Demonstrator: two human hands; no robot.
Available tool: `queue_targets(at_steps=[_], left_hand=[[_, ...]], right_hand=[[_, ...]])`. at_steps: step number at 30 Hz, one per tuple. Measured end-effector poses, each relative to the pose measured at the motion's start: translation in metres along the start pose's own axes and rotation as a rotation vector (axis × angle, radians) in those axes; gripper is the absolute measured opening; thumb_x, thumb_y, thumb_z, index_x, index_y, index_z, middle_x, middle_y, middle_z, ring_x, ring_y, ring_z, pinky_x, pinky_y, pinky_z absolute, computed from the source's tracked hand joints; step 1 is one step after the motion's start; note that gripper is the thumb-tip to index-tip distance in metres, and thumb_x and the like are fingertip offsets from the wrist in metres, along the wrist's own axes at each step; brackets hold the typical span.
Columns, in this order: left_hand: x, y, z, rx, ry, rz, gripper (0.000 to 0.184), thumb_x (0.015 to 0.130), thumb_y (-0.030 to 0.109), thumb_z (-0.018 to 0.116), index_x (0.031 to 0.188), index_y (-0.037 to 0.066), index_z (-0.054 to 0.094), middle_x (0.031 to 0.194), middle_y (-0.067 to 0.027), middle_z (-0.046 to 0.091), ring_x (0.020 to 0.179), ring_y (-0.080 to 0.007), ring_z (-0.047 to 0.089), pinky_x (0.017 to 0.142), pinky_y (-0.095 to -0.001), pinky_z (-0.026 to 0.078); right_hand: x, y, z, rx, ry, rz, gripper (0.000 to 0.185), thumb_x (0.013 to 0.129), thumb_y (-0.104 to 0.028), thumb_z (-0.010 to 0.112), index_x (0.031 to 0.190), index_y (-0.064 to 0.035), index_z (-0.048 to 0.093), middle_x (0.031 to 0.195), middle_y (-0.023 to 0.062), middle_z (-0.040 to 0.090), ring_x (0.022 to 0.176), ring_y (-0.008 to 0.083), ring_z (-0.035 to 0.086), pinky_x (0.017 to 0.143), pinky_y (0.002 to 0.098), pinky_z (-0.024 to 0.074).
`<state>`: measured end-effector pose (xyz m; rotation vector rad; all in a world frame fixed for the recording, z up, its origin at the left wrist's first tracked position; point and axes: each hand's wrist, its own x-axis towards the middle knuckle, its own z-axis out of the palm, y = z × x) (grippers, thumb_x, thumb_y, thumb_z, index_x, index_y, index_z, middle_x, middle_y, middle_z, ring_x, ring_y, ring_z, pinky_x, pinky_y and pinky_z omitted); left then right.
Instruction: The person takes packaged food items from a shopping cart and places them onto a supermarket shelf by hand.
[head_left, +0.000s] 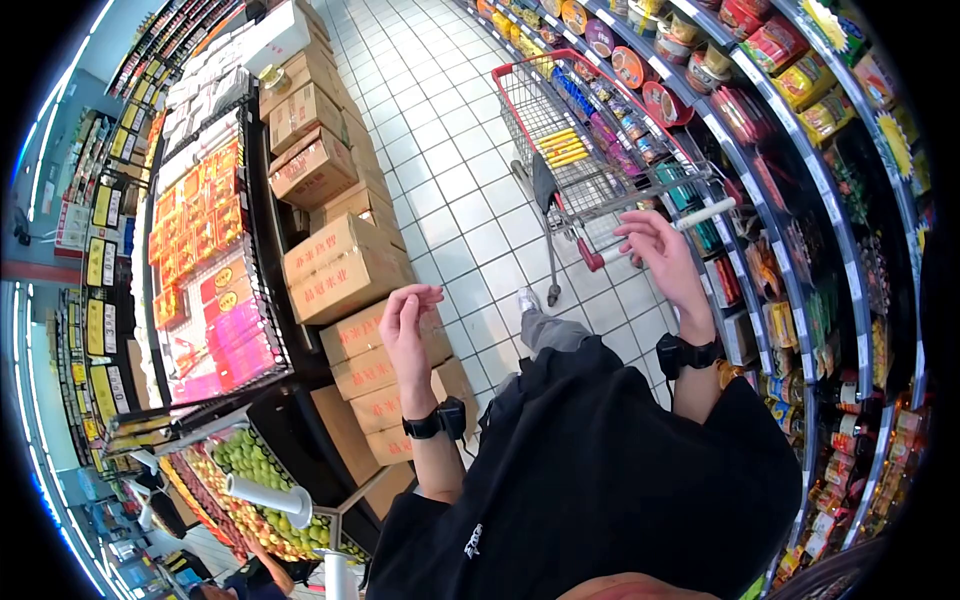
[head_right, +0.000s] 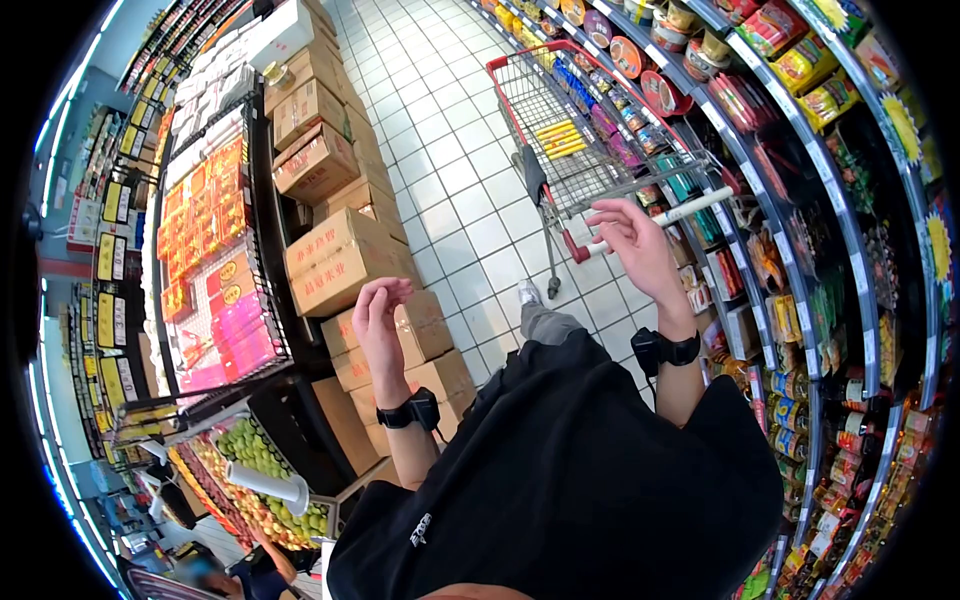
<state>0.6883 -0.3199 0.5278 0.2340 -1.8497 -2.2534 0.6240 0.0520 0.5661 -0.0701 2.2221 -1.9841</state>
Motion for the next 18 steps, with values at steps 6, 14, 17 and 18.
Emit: queue_targets(at_steps=[6, 14, 17, 18], left_hand=[[0.109, 0.005, 0.019, 0.048, -0.082, -0.058, 0.022, 0.101, 0.013, 0.048, 0.107, -0.001, 0.063, 0.102, -0.0124, 0.071, 0.094, -0.0171, 0.067, 0.085, -0.0273, 0.049], [0.224, -0.012, 0.041, 0.054, -0.130, -0.149, 0.022, 0.101, 0.013, 0.048, 0.104, -0.001, 0.064, 0.101, -0.0125, 0.072, 0.093, -0.0166, 0.067, 0.083, -0.0275, 0.049], [0.267, -0.020, 0.039, 0.064, -0.182, -0.166, 0.022, 0.101, 0.014, 0.049, 0.105, -0.001, 0.065, 0.101, -0.0121, 0.072, 0.092, -0.0162, 0.067, 0.082, -0.0268, 0.049], [0.282, -0.022, 0.035, 0.066, -0.197, -0.179, 0.022, 0.101, 0.014, 0.049, 0.105, -0.001, 0.065, 0.101, -0.0121, 0.072, 0.092, -0.0162, 0.067, 0.082, -0.0268, 0.049]], right_hand=[[0.071, 0.011, -0.011, 0.070, 0.091, 0.025, 0.027, 0.098, -0.008, 0.052, 0.123, 0.0010, 0.055, 0.110, 0.0088, 0.068, 0.089, 0.0102, 0.063, 0.076, 0.0234, 0.0477], [0.142, 0.020, 0.000, -0.058, 0.044, 0.170, 0.031, 0.097, -0.009, 0.055, 0.126, 0.0019, 0.054, 0.110, 0.0105, 0.068, 0.094, 0.0127, 0.064, 0.086, 0.0274, 0.0511], [0.168, 0.033, 0.009, -0.086, 0.068, 0.183, 0.032, 0.097, -0.009, 0.055, 0.127, 0.0012, 0.054, 0.112, 0.0108, 0.067, 0.095, 0.0127, 0.064, 0.085, 0.0265, 0.0512], [0.178, 0.033, 0.014, -0.098, 0.084, 0.193, 0.032, 0.097, -0.010, 0.055, 0.127, 0.0011, 0.054, 0.112, 0.0106, 0.067, 0.095, 0.0125, 0.064, 0.085, 0.0264, 0.0512]])
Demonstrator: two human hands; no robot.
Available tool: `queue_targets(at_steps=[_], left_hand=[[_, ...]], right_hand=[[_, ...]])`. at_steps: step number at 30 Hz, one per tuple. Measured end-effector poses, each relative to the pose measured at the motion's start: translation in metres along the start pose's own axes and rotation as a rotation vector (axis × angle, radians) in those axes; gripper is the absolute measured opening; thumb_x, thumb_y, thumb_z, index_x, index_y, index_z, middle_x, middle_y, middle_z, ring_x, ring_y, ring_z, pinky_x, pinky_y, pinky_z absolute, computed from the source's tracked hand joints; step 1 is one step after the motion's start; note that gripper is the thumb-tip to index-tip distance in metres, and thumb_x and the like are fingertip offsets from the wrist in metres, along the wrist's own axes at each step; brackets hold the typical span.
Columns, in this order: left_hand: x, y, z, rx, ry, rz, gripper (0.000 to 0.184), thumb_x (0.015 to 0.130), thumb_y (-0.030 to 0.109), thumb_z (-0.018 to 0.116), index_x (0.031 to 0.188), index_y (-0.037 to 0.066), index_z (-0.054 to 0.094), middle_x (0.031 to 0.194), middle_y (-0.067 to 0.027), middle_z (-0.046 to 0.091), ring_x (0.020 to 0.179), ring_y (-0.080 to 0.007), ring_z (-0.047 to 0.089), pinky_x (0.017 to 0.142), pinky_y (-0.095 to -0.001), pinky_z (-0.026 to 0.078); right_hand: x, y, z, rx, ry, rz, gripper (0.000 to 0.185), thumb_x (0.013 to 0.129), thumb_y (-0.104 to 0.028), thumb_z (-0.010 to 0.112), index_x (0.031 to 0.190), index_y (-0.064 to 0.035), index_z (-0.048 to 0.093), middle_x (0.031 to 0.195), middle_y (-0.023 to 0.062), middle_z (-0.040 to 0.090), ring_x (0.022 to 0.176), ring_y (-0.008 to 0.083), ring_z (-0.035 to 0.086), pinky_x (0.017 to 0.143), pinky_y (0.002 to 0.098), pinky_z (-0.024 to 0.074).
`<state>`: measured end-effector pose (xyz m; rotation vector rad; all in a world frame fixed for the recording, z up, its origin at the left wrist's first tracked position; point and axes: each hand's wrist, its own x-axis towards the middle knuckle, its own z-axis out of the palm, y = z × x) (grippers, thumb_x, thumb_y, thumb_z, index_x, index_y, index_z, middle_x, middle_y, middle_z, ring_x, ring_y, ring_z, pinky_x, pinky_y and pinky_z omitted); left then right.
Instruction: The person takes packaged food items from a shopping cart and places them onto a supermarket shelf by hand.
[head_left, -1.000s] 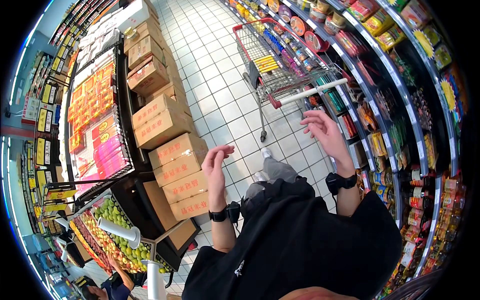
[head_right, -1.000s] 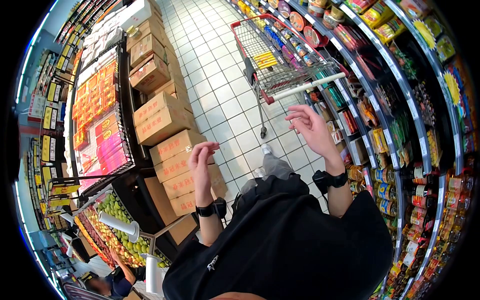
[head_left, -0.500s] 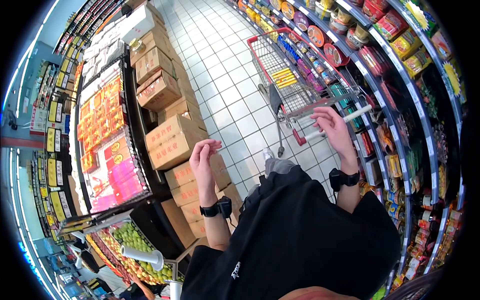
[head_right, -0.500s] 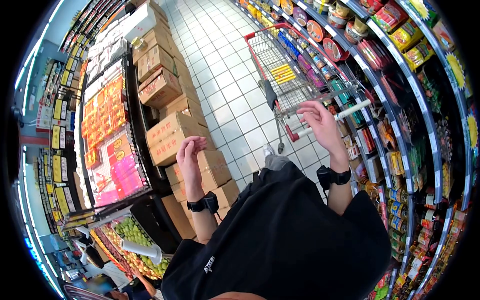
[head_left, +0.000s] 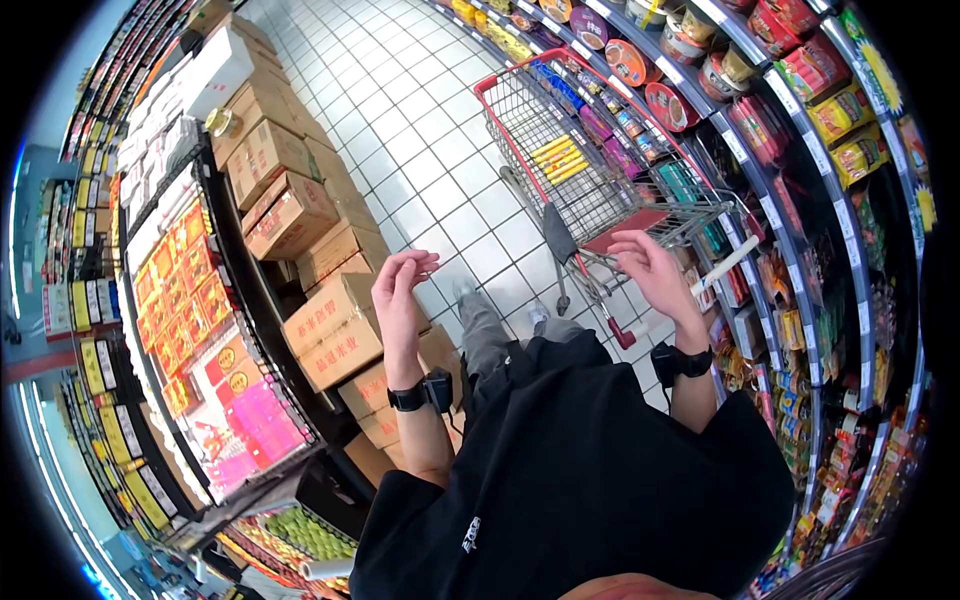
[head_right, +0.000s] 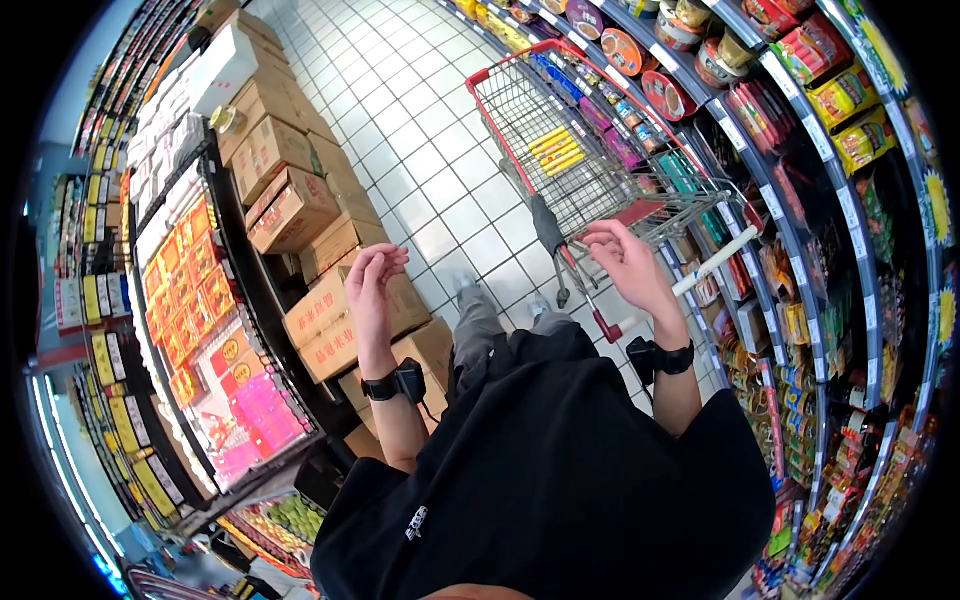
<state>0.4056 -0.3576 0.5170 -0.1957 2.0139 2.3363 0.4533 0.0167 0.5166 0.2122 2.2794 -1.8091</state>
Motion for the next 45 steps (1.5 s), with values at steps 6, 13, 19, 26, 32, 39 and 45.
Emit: queue_targets(at_steps=[6, 13, 19, 26, 32, 39, 45], left_hand=[[0.106, 0.006, -0.046, -0.038, 0.012, -0.042, 0.022, 0.100, 0.015, 0.050, 0.107, 0.001, 0.065, 0.102, -0.0111, 0.071, 0.093, -0.0149, 0.066, 0.082, -0.0246, 0.048], [0.223, 0.028, -0.061, -0.003, -0.161, -0.126, 0.023, 0.100, 0.017, 0.049, 0.106, 0.001, 0.065, 0.100, -0.0100, 0.071, 0.092, -0.0140, 0.066, 0.082, -0.0249, 0.047], [0.296, 0.024, -0.044, 0.076, -0.350, -0.191, 0.022, 0.099, 0.015, 0.048, 0.104, 0.000, 0.065, 0.099, -0.0110, 0.072, 0.091, -0.0154, 0.066, 0.081, -0.0263, 0.048], [0.355, 0.010, 0.027, 0.172, -0.615, -0.312, 0.024, 0.099, 0.021, 0.050, 0.114, 0.004, 0.059, 0.107, -0.0113, 0.070, 0.095, -0.0161, 0.065, 0.084, -0.0269, 0.047], [0.411, -0.012, 0.135, 0.364, -0.922, -0.303, 0.025, 0.099, 0.023, 0.050, 0.115, 0.005, 0.057, 0.107, -0.0115, 0.069, 0.098, -0.0178, 0.064, 0.086, -0.0283, 0.047], [0.490, -0.091, 0.272, 0.525, -1.153, -0.362, 0.024, 0.099, 0.018, 0.049, 0.114, 0.001, 0.054, 0.102, -0.0109, 0.070, 0.085, -0.0143, 0.065, 0.074, -0.0266, 0.048], [0.552, -0.246, 0.327, 0.821, -1.187, -0.509, 0.029, 0.095, 0.022, 0.052, 0.108, -0.003, 0.059, 0.096, -0.0115, 0.071, 0.074, -0.0152, 0.066, 0.063, -0.0280, 0.049]], right_hand=[[0.062, -0.028, 0.032, 0.064, 0.120, 0.052, 0.031, 0.099, -0.012, 0.054, 0.127, 0.0008, 0.054, 0.111, 0.0096, 0.067, 0.093, 0.0130, 0.065, 0.083, 0.0267, 0.0520], [0.115, -0.063, 0.071, 0.088, 0.308, 0.093, 0.030, 0.099, -0.012, 0.053, 0.127, -0.0001, 0.054, 0.112, 0.0085, 0.066, 0.092, 0.0117, 0.064, 0.081, 0.0262, 0.0513], [0.128, -0.064, 0.091, 0.202, 0.465, 0.172, 0.028, 0.100, -0.017, 0.052, 0.125, -0.0041, 0.056, 0.111, 0.0060, 0.067, 0.091, 0.0120, 0.064, 0.076, 0.0251, 0.0478], [0.111, -0.042, 0.090, 0.331, 0.708, 0.314, 0.026, 0.101, -0.019, 0.052, 0.123, -0.0065, 0.057, 0.110, 0.0021, 0.068, 0.090, 0.0094, 0.063, 0.074, 0.0236, 0.0467], [0.133, 0.000, 0.065, 0.381, 0.809, 0.326, 0.026, 0.100, -0.017, 0.052, 0.123, -0.0054, 0.058, 0.109, 0.0041, 0.069, 0.091, 0.0118, 0.065, 0.075, 0.0261, 0.0480], [0.220, 0.043, -0.004, 0.493, 0.771, 0.296, 0.026, 0.098, -0.018, 0.052, 0.120, -0.0041, 0.059, 0.104, 0.0050, 0.069, 0.087, 0.0126, 0.065, 0.072, 0.0267, 0.0488], [0.339, 0.213, -0.015, 0.748, 0.767, 0.578, 0.019, 0.092, -0.022, 0.056, 0.097, -0.0046, 0.062, 0.090, 0.0039, 0.068, 0.073, 0.0122, 0.062, 0.063, 0.0266, 0.0494]])
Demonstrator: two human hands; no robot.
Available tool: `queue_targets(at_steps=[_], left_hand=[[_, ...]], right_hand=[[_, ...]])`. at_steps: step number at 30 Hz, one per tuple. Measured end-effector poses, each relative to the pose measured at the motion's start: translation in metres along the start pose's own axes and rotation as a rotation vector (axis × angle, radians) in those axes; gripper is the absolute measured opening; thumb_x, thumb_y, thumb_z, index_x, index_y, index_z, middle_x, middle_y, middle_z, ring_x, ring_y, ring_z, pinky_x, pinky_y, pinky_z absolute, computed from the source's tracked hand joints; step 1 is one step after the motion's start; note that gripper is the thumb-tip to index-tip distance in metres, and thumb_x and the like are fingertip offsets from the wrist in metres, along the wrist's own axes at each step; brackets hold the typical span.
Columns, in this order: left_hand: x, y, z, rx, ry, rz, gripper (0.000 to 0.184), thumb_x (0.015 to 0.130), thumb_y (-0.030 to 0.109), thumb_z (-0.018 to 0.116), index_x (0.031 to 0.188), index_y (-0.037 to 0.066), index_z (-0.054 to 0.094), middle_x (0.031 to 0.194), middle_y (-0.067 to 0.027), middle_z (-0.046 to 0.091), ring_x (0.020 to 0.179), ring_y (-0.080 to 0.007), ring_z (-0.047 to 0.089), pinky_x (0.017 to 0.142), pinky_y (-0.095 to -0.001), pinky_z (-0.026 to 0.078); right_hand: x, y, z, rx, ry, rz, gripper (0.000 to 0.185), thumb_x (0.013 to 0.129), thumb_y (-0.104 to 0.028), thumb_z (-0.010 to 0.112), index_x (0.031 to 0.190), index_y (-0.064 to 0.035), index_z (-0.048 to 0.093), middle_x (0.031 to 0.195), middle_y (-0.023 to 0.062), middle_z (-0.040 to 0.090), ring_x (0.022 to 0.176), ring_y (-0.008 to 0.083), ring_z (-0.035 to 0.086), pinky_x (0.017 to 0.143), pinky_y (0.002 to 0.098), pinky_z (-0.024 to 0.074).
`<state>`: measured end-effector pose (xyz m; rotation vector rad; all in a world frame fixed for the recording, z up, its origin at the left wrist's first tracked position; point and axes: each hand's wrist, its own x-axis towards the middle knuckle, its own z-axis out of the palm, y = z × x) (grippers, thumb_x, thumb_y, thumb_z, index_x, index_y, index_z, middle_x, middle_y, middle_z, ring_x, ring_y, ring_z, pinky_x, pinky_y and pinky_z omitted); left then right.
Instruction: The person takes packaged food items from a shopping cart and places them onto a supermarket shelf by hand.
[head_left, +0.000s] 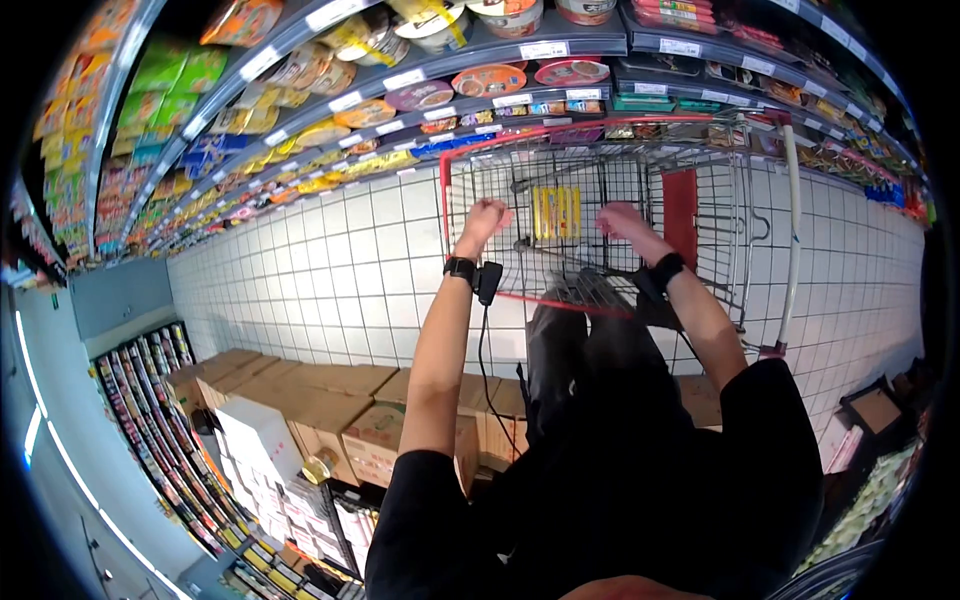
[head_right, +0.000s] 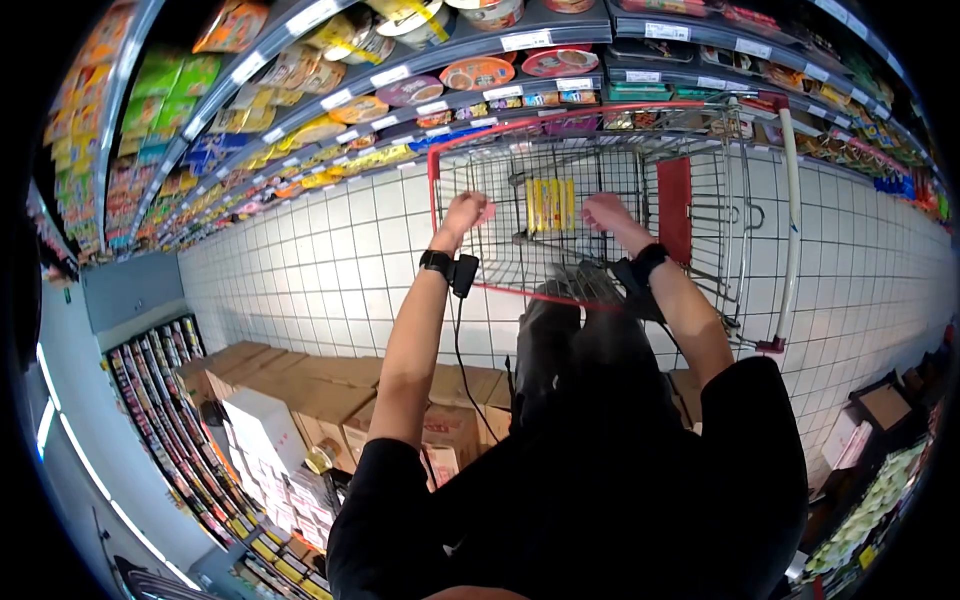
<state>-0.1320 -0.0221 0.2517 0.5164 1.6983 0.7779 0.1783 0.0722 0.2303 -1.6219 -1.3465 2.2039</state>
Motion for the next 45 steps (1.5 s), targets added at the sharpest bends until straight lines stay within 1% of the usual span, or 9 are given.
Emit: queue_targets(at_steps=[7, 12, 14, 19, 23, 26, 32, 42, 45], left_hand=[[0.130, -0.077, 0.011, 0.014, -0.051, -0.344, 0.022, 0.095, 0.022, 0.047, 0.096, 0.005, 0.061, 0.090, -0.0094, 0.072, 0.070, -0.0180, 0.067, 0.057, -0.0311, 0.051], [0.189, -0.164, 0.036, 0.210, -0.022, -0.237, 0.037, 0.091, 0.026, 0.053, 0.073, -0.004, 0.066, 0.064, -0.0143, 0.066, 0.055, -0.0240, 0.063, 0.057, -0.0381, 0.049], [0.198, -0.191, 0.046, 0.177, 0.010, -0.201, 0.035, 0.089, 0.026, 0.054, 0.071, -0.003, 0.065, 0.061, -0.0130, 0.065, 0.055, -0.0236, 0.062, 0.056, -0.0369, 0.048], [0.228, -0.260, 0.066, 0.240, 0.011, -0.214, 0.036, 0.086, 0.028, 0.058, 0.106, -0.003, 0.059, 0.086, -0.0170, 0.069, 0.073, -0.0300, 0.067, 0.068, -0.0394, 0.052], [0.229, -0.266, 0.076, 0.362, 0.029, -0.097, 0.044, 0.087, 0.028, 0.060, 0.116, -0.004, 0.050, 0.100, -0.0222, 0.065, 0.094, -0.0391, 0.064, 0.080, -0.0441, 0.050], [0.224, -0.255, 0.085, 0.383, 0.044, -0.092, 0.044, 0.087, 0.028, 0.061, 0.114, -0.005, 0.049, 0.098, -0.0241, 0.063, 0.097, -0.0406, 0.063, 0.082, -0.0441, 0.049], [0.224, -0.253, 0.095, 0.461, 0.132, -0.009, 0.045, 0.081, 0.021, 0.066, 0.116, -0.003, 0.051, 0.103, -0.0240, 0.059, 0.096, -0.0421, 0.060, 0.084, -0.0466, 0.049], [0.218, -0.256, 0.104, 0.557, 0.197, 0.074, 0.045, 0.081, 0.018, 0.071, 0.117, -0.001, 0.051, 0.113, -0.0237, 0.052, 0.098, -0.0408, 0.058, 0.087, -0.0452, 0.049], [0.218, -0.246, 0.105, 0.516, 0.217, -0.001, 0.040, 0.079, 0.023, 0.074, 0.104, -0.002, 0.057, 0.099, -0.0179, 0.061, 0.105, -0.0336, 0.053, 0.087, -0.0422, 0.048]], right_hand=[[0.099, 0.065, 0.037, 0.123, 0.018, 0.285, 0.028, 0.091, -0.019, 0.055, 0.071, 0.0004, 0.056, 0.062, 0.0057, 0.054, 0.051, 0.0133, 0.049, 0.047, 0.0320, 0.0386], [0.165, 0.130, 0.043, 0.056, 0.139, 0.278, 0.035, 0.095, -0.020, 0.055, 0.067, 0.0008, 0.056, 0.056, 0.0087, 0.054, 0.046, 0.0168, 0.051, 0.044, 0.0360, 0.0384], [0.180, 0.151, 0.044, -0.395, 0.171, 0.158, 0.040, 0.095, -0.024, 0.058, 0.062, -0.0012, 0.055, 0.053, 0.0127, 0.056, 0.044, 0.0220, 0.054, 0.045, 0.0406, 0.0431], [0.207, 0.196, 0.051, -0.431, 0.158, 0.246, 0.049, 0.093, -0.028, 0.059, 0.125, 0.0061, 0.043, 0.103, 0.0255, 0.060, 0.085, 0.0405, 0.064, 0.071, 0.0525, 0.0532], [0.210, 0.216, 0.069, -0.456, 0.471, -0.006, 0.041, 0.090, -0.017, 0.060, 0.120, 0.0070, 0.045, 0.112, 0.0307, 0.053, 0.097, 0.0464, 0.059, 0.077, 0.0555, 0.0518], [0.213, 0.205, 0.066, -0.421, 0.472, 0.053, 0.045, 0.092, -0.020, 0.061, 0.126, 0.0051, 0.046, 0.125, 0.0302, 0.051, 0.117, 0.0443, 0.053, 0.093, 0.0496, 0.0489], [0.236, 0.242, 0.074, -0.404, 0.535, -0.137, 0.031, 0.087, -0.012, 0.064, 0.111, 0.0019, 0.050, 0.105, 0.0216, 0.058, 0.108, 0.0393, 0.056, 0.088, 0.0501, 0.0483], [0.254, 0.245, 0.070, -0.499, 0.540, -0.098, 0.036, 0.086, -0.026, 0.070, 0.101, -0.0003, 0.050, 0.087, 0.0128, 0.058, 0.086, 0.0304, 0.060, 0.071, 0.0440, 0.0480], [0.254, 0.241, 0.066, -0.435, 0.487, -0.062, 0.036, 0.088, -0.028, 0.070, 0.102, -0.0005, 0.050, 0.085, 0.0119, 0.059, 0.077, 0.0286, 0.062, 0.066, 0.0418, 0.0501]])
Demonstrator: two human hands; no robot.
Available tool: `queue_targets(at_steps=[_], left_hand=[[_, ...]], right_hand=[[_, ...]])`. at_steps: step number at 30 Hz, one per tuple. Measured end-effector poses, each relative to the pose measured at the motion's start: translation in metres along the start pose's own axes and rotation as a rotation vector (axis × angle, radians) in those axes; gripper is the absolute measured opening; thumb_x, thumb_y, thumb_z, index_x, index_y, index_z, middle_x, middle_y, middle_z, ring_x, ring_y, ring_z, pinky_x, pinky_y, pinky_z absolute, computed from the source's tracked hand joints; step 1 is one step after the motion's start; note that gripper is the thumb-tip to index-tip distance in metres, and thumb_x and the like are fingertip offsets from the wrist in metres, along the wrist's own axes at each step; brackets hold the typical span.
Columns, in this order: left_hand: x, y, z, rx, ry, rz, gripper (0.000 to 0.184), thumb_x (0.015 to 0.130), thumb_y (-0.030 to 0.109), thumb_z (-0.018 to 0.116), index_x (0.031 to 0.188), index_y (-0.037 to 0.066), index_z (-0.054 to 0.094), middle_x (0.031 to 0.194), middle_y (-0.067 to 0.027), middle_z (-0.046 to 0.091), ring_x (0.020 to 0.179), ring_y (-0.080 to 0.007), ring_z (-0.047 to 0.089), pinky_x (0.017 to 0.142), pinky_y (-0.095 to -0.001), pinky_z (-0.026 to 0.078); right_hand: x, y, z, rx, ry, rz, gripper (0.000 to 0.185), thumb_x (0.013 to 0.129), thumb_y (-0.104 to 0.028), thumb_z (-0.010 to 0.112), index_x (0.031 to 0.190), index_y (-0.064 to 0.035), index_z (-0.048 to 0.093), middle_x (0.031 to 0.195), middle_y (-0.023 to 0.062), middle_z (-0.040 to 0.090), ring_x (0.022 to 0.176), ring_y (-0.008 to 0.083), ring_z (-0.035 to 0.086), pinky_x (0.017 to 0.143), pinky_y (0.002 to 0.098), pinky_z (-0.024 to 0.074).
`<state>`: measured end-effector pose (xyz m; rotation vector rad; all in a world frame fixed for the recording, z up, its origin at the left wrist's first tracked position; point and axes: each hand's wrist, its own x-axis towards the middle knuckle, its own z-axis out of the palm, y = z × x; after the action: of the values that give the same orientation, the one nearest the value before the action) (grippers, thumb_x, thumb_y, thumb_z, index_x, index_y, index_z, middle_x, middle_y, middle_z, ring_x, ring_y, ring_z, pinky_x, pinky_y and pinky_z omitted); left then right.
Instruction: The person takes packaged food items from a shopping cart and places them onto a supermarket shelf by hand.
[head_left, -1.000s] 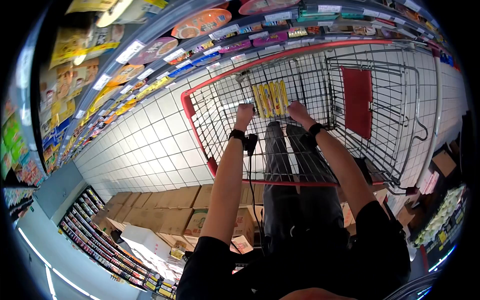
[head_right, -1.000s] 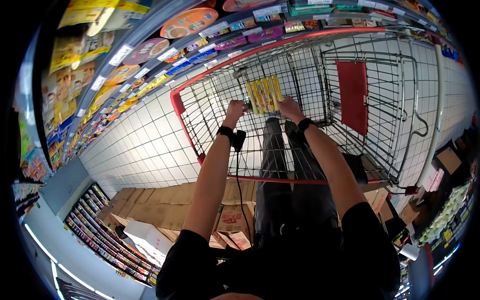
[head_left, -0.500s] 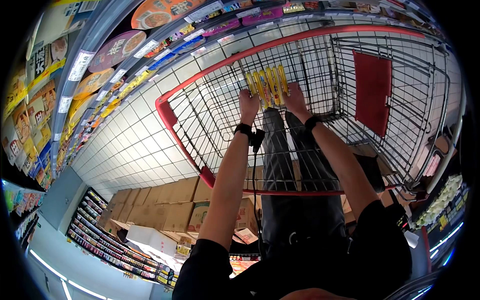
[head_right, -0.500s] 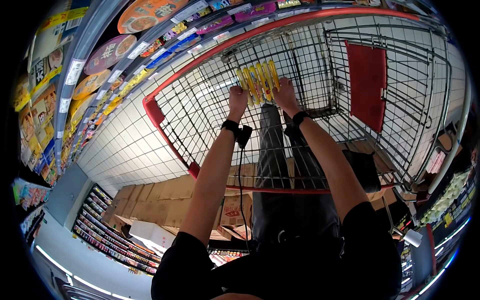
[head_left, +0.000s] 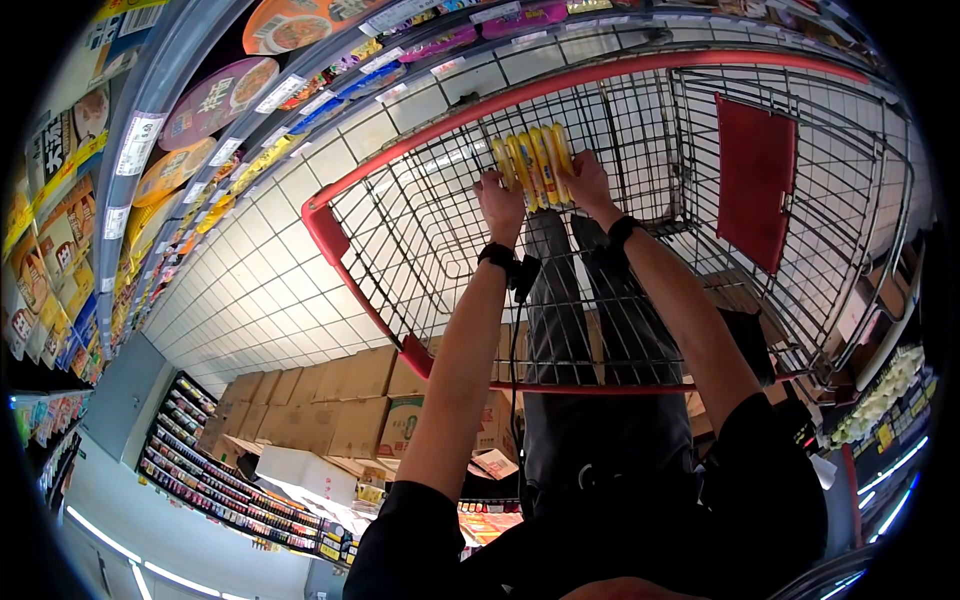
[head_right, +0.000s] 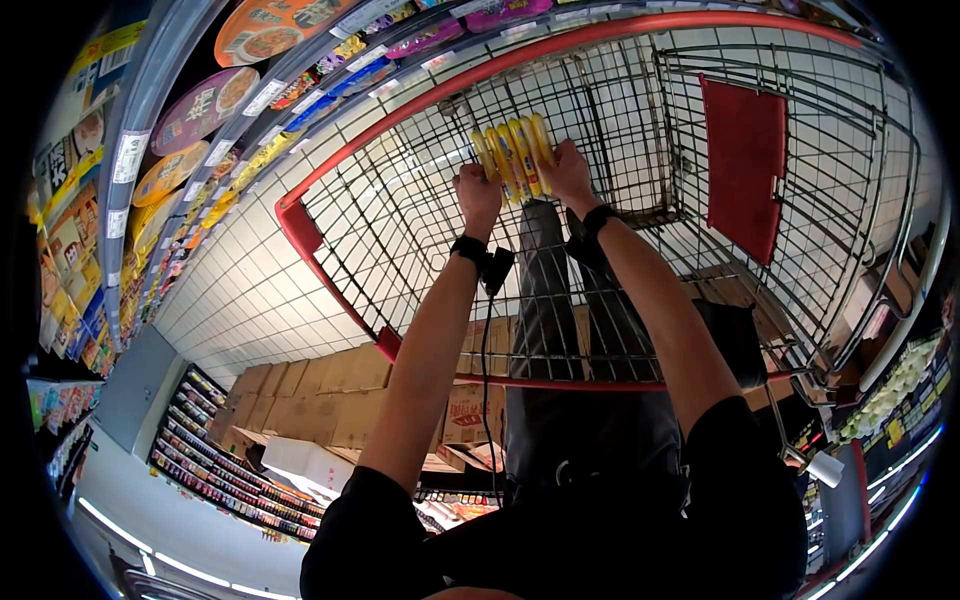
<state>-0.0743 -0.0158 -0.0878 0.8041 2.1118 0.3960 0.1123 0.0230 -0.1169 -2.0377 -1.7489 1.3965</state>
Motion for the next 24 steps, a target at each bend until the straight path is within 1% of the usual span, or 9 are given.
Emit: queue_targets(at_steps=[2, 4, 6, 7, 9, 13, 15, 19, 24], left_hand=[[-0.003, 0.009, 0.001, -0.003, 0.037, -0.006, 0.038, 0.079, 0.024, 0.074, 0.102, -0.001, 0.058, 0.096, -0.0174, 0.062, 0.104, -0.0333, 0.054, 0.086, -0.0425, 0.048], [-0.002, 0.008, 0.003, -0.006, 0.077, -0.012, 0.036, 0.080, 0.025, 0.074, 0.100, 0.000, 0.059, 0.094, -0.0168, 0.062, 0.103, -0.0329, 0.055, 0.085, -0.0427, 0.048], [-0.001, 0.008, 0.003, 0.065, 0.074, 0.015, 0.031, 0.081, 0.018, 0.072, 0.101, 0.000, 0.057, 0.103, -0.0192, 0.057, 0.093, -0.0390, 0.060, 0.081, -0.0466, 0.049], [-0.001, 0.010, 0.002, 0.064, 0.073, 0.014, 0.031, 0.081, 0.018, 0.072, 0.101, 0.000, 0.057, 0.103, -0.0192, 0.057, 0.093, -0.0390, 0.060, 0.081, -0.0466, 0.049], [0.000, 0.010, 0.001, 0.067, 0.066, 0.014, 0.029, 0.081, 0.019, 0.072, 0.098, 0.002, 0.058, 0.097, -0.0187, 0.059, 0.094, -0.0386, 0.059, 0.081, -0.0466, 0.049], [0.003, 0.011, -0.004, 0.096, 0.054, 0.034, 0.028, 0.081, 0.020, 0.072, 0.097, 0.002, 0.058, 0.097, -0.0189, 0.060, 0.094, -0.0387, 0.059, 0.080, -0.0467, 0.049], [0.005, 0.014, -0.004, 0.049, -0.014, -0.066, 0.029, 0.081, 0.022, 0.073, 0.097, 0.002, 0.058, 0.097, -0.0192, 0.060, 0.093, -0.0390, 0.060, 0.079, -0.0473, 0.049], [0.003, 0.014, -0.001, 0.021, 0.040, 0.001, 0.031, 0.079, 0.024, 0.074, 0.096, 0.001, 0.060, 0.093, -0.0188, 0.062, 0.089, -0.0396, 0.061, 0.079, -0.0479, 0.050], [0.001, 0.018, -0.004, -0.024, 0.089, -0.026, 0.032, 0.075, 0.025, 0.077, 0.084, -0.003, 0.062, 0.083, -0.0165, 0.064, 0.078, -0.0339, 0.064, 0.073, -0.0437, 0.052]], right_hand=[[-0.002, -0.007, -0.002, 0.020, -0.046, 0.057, 0.037, 0.089, -0.028, 0.069, 0.105, -0.0001, 0.051, 0.087, 0.0124, 0.061, 0.076, 0.0277, 0.064, 0.065, 0.0406, 0.0518], [-0.004, -0.014, -0.002, 0.162, -0.061, 0.085, 0.038, 0.090, -0.025, 0.068, 0.113, 0.0002, 0.052, 0.095, 0.0143, 0.065, 0.086, 0.0268, 0.067, 0.074, 0.0397, 0.0552], [-0.005, -0.020, -0.003, 0.147, -0.083, 0.122, 0.038, 0.090, -0.023, 0.068, 0.116, 0.0003, 0.052, 0.099, 0.0149, 0.065, 0.091, 0.0270, 0.068, 0.077, 0.0393, 0.0557], [-0.006, -0.023, -0.005, 0.133, -0.103, 0.158, 0.039, 0.090, -0.022, 0.068, 0.118, 0.0005, 0.052, 0.102, 0.0155, 0.066, 0.095, 0.0272, 0.068, 0.080, 0.0389, 0.0561], [-0.006, -0.024, -0.003, 0.140, -0.097, 0.116, 0.037, 0.090, -0.021, 0.068, 0.117, 0.0003, 0.053, 0.102, 0.0151, 0.066, 0.095, 0.0273, 0.068, 0.080, 0.0392, 0.0557], [-0.007, -0.024, -0.001, 0.140, -0.084, 0.069, 0.033, 0.089, -0.019, 0.069, 0.113, 0.0000, 0.055, 0.102, 0.0144, 0.065, 0.095, 0.0277, 0.067, 0.080, 0.0399, 0.0546], [-0.009, -0.028, -0.001, 0.148, -0.066, 0.068, 0.033, 0.088, -0.018, 0.069, 0.112, 0.0000, 0.055, 0.101, 0.0144, 0.065, 0.095, 0.0277, 0.067, 0.080, 0.0400, 0.0545], [-0.012, -0.026, 0.007, 0.126, 0.048, -0.025, 0.031, 0.085, -0.016, 0.070, 0.108, -0.0002, 0.056, 0.100, 0.0144, 0.064, 0.095, 0.0283, 0.067, 0.079, 0.0398, 0.0542], [-0.014, -0.028, 0.006, 0.127, 0.059, -0.082, 0.033, 0.082, -0.018, 0.072, 0.105, -0.0002, 0.055, 0.098, 0.0147, 0.064, 0.094, 0.0297, 0.066, 0.078, 0.0395, 0.0539]])
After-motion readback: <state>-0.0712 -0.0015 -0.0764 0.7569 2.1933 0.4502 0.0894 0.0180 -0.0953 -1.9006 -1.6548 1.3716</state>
